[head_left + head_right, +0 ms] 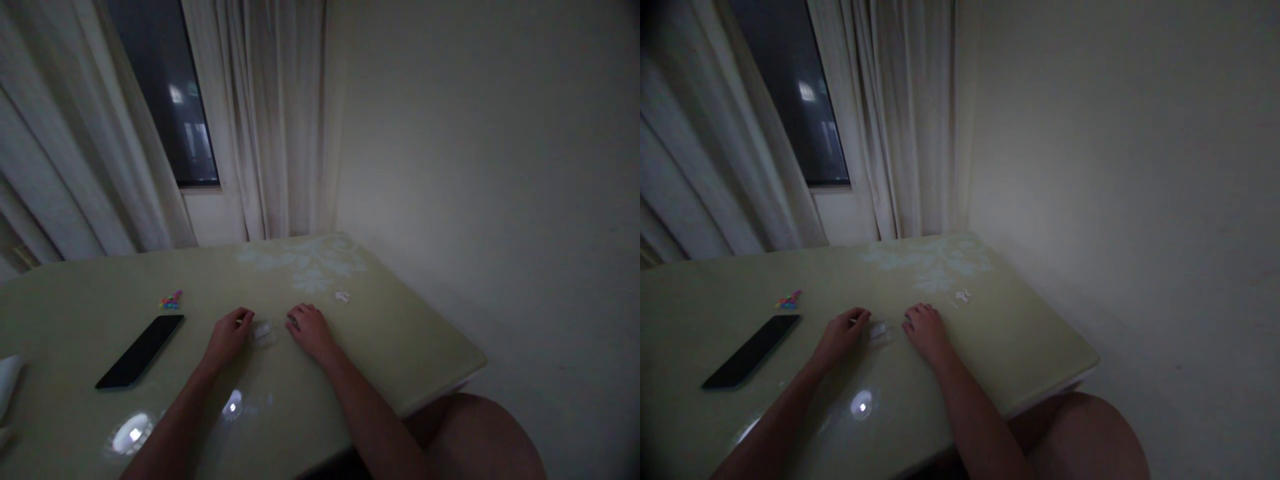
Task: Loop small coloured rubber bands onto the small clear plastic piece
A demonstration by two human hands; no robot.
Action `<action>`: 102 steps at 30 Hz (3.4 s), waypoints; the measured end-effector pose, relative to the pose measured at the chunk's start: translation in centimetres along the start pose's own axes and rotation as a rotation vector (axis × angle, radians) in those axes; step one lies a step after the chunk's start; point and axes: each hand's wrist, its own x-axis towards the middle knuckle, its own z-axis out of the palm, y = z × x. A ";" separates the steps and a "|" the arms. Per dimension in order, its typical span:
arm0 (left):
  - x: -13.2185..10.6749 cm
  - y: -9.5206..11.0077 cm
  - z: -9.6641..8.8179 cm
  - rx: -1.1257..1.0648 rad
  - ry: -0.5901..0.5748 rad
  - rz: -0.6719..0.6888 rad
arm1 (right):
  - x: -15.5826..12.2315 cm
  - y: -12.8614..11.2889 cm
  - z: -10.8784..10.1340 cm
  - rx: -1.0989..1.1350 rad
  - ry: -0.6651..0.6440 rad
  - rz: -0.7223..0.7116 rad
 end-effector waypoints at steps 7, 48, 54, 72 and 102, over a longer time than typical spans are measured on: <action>-0.5 0.1 0.3 -0.086 -0.142 0.043 | 0.1 1.1 -0.9 0.121 -0.024 -0.030; -3.8 3.2 6.3 0.411 -0.199 0.624 | -2.5 4.3 -2.6 0.297 -0.038 0.003; -3.3 2.7 6.6 0.372 -0.212 0.618 | -2.5 3.8 -2.4 0.262 -0.043 0.008; -2.7 2.3 6.1 0.001 -0.048 0.449 | -2.7 3.6 -2.1 0.268 -0.005 -0.023; -3.0 2.1 6.0 -0.124 -0.021 0.424 | -2.9 2.8 -2.4 0.165 0.022 -0.065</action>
